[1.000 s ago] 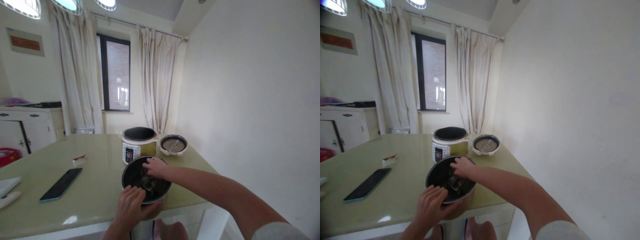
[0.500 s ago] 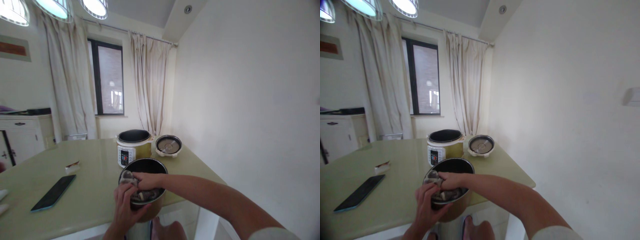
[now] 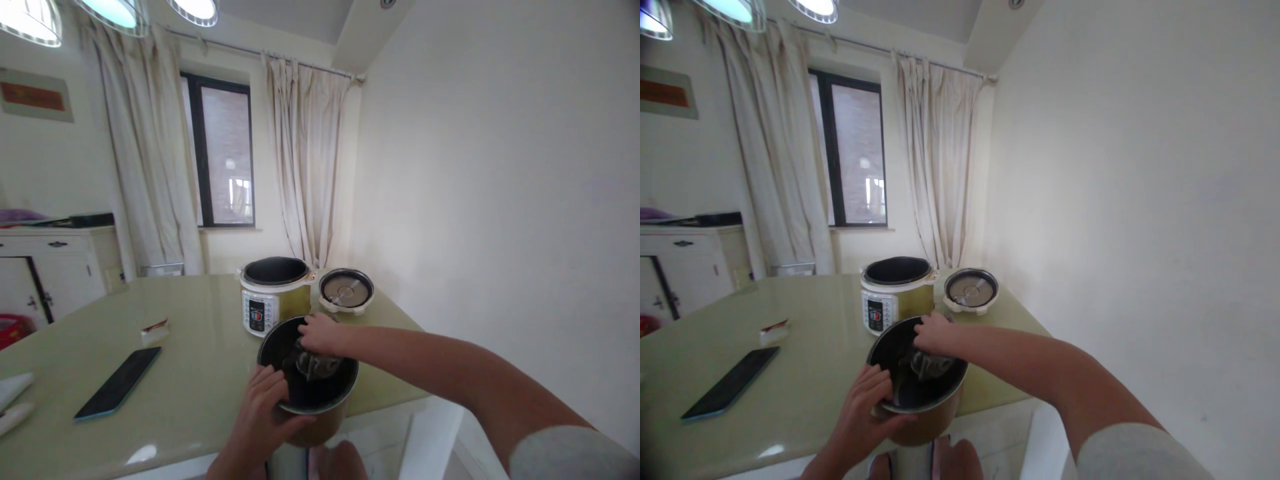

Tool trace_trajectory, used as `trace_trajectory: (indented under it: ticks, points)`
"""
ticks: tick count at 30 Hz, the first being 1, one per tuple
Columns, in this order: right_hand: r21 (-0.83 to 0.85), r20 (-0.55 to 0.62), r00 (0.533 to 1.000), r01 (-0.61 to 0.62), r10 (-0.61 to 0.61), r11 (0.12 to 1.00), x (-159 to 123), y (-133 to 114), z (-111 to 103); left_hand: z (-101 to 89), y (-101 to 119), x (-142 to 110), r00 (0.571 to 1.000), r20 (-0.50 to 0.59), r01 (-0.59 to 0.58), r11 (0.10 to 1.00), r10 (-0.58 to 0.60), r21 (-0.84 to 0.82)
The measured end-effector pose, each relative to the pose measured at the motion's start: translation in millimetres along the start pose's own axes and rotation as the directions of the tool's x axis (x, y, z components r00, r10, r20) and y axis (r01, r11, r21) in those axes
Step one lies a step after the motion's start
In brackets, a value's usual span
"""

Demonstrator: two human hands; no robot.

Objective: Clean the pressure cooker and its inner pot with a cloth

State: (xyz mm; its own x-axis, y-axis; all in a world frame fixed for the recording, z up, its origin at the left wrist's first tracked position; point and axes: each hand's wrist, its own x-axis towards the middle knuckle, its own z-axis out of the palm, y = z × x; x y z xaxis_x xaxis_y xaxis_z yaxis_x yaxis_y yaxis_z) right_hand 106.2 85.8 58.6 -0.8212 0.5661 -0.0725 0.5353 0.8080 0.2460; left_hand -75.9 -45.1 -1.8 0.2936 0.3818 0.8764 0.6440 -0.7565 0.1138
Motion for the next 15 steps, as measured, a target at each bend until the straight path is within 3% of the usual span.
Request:
trace_trajectory:
  ticks: [1,3,5,7,8,9,10,11,12,14,15]
  points:
    - [-0.059,-0.023,0.999,0.044,-0.045,0.997,6.4,-4.4,-3.1,0.9,1.3,2.4,1.000,0.012,0.011,1.000,-0.011,0.001]
    - [-0.206,-0.058,0.966,0.234,-0.251,0.950,20.9,-14.7,-9.7,2.6,2.8,5.1,0.999,0.023,0.028,1.000,-0.028,0.004]
    - [-0.341,-0.018,0.837,0.509,-0.547,0.790,31.9,-20.8,-15.9,3.2,3.1,5.6,0.999,0.023,0.042,0.999,-0.042,0.003]
    - [-0.369,0.045,0.685,0.687,-0.727,0.625,34.1,-18.2,-20.3,2.8,3.1,4.8,0.999,0.025,0.042,0.999,-0.042,0.006]
    - [-0.352,0.046,0.673,0.703,-0.738,0.618,31.3,-13.7,-21.1,2.4,3.3,4.5,0.999,0.030,0.036,0.999,-0.036,0.012]
    - [-0.322,0.018,0.721,0.660,-0.693,0.679,26.3,-7.8,-20.8,2.1,3.6,4.3,0.999,0.035,0.030,0.999,-0.030,0.022]
    - [-0.263,-0.027,0.820,0.546,-0.572,0.795,19.5,-1.4,-19.2,1.9,3.9,4.4,0.999,0.037,0.024,0.999,-0.026,0.036]
    - [-0.178,-0.062,0.921,0.368,-0.384,0.913,11.6,4.7,-16.6,1.9,4.2,4.7,0.999,0.035,0.020,0.998,-0.022,0.053]
    - [-0.087,-0.061,0.983,0.170,-0.175,0.982,3.4,9.8,-13.2,2.1,4.4,5.2,0.999,0.032,0.014,0.997,-0.017,0.070]
    - [0.045,-0.007,0.991,-0.136,0.136,0.990,-11.5,15.6,-5.9,3.5,4.6,6.4,0.999,0.032,-0.001,0.996,-0.002,0.092]
    - [0.127,0.047,0.976,-0.216,0.212,0.968,-17.2,16.1,-2.9,4.5,4.6,7.0,0.999,0.042,-0.009,0.996,0.005,0.094]
